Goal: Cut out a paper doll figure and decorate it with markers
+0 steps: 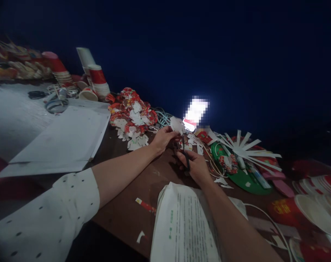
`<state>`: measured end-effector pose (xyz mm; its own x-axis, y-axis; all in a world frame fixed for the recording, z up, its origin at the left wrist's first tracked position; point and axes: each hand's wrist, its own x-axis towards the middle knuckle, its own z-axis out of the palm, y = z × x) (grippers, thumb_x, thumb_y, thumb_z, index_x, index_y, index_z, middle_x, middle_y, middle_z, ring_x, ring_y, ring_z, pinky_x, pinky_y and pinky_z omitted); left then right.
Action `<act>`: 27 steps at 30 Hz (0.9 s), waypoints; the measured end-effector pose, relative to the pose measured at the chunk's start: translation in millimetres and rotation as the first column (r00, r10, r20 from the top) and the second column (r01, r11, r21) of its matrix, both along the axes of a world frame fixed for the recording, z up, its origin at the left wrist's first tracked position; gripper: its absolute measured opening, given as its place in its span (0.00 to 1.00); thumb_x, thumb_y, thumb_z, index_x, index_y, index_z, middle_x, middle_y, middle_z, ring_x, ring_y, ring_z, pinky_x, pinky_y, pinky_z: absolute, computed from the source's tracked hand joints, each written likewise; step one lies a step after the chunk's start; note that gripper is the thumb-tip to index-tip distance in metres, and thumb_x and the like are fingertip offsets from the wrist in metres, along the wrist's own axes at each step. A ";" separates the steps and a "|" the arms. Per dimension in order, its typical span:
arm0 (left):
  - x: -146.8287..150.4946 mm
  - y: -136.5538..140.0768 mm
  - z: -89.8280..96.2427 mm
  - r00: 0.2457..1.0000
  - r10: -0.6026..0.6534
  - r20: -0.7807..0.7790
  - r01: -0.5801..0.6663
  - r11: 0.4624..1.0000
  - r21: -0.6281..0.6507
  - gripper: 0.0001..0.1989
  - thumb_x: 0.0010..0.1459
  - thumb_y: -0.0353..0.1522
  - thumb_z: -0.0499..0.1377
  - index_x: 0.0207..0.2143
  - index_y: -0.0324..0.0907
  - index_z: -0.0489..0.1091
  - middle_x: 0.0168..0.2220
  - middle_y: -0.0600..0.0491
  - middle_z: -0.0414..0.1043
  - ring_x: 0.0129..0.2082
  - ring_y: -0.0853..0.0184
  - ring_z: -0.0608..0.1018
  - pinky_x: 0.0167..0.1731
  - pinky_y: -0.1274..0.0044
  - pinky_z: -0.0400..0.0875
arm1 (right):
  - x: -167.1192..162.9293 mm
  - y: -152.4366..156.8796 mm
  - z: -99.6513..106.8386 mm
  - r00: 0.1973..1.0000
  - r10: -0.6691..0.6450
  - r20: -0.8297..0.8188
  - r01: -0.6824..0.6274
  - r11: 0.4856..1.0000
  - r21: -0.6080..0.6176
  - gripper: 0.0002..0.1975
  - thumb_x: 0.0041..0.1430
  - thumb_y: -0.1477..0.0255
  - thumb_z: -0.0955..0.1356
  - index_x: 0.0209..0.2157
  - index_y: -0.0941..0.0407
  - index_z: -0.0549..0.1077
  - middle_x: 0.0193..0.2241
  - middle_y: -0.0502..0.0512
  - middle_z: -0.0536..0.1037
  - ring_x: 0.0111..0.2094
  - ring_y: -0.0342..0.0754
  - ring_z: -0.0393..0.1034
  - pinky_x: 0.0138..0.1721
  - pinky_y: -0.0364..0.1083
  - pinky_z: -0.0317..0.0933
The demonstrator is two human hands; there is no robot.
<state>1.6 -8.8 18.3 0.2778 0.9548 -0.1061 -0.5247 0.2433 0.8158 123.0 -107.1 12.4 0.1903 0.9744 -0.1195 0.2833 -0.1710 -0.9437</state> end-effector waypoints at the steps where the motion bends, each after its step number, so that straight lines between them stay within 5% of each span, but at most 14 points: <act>1: 0.0 -0.3 0.4 1.000 -0.003 0.003 0.003 1.000 -0.002 0.06 0.49 0.22 0.62 0.29 0.36 0.67 0.23 0.55 0.72 0.25 0.72 0.76 0.36 0.75 0.72 | 0.4 0.3 -0.9 1.000 -0.002 0.002 0.002 1.000 0.001 0.24 0.44 0.52 0.73 0.37 0.57 0.79 0.21 0.50 0.74 0.17 0.41 0.64 0.12 0.38 0.54; 27: 0.4 3.4 -2.5 1.000 0.018 0.020 -0.018 1.000 -0.008 0.06 0.49 0.22 0.62 0.29 0.36 0.67 0.23 0.55 0.73 0.25 0.72 0.77 0.37 0.75 0.74 | 2.6 0.8 -0.3 0.999 0.047 0.017 -0.047 0.999 0.003 0.22 0.47 0.54 0.72 0.36 0.57 0.78 0.18 0.48 0.72 0.16 0.38 0.62 0.15 0.37 0.54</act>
<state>2.0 -5.5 15.8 0.2624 0.9588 -0.1084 -0.5450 0.2400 0.8033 125.7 -106.3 12.1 0.1464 0.9827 -0.1136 0.3072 -0.1544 -0.9390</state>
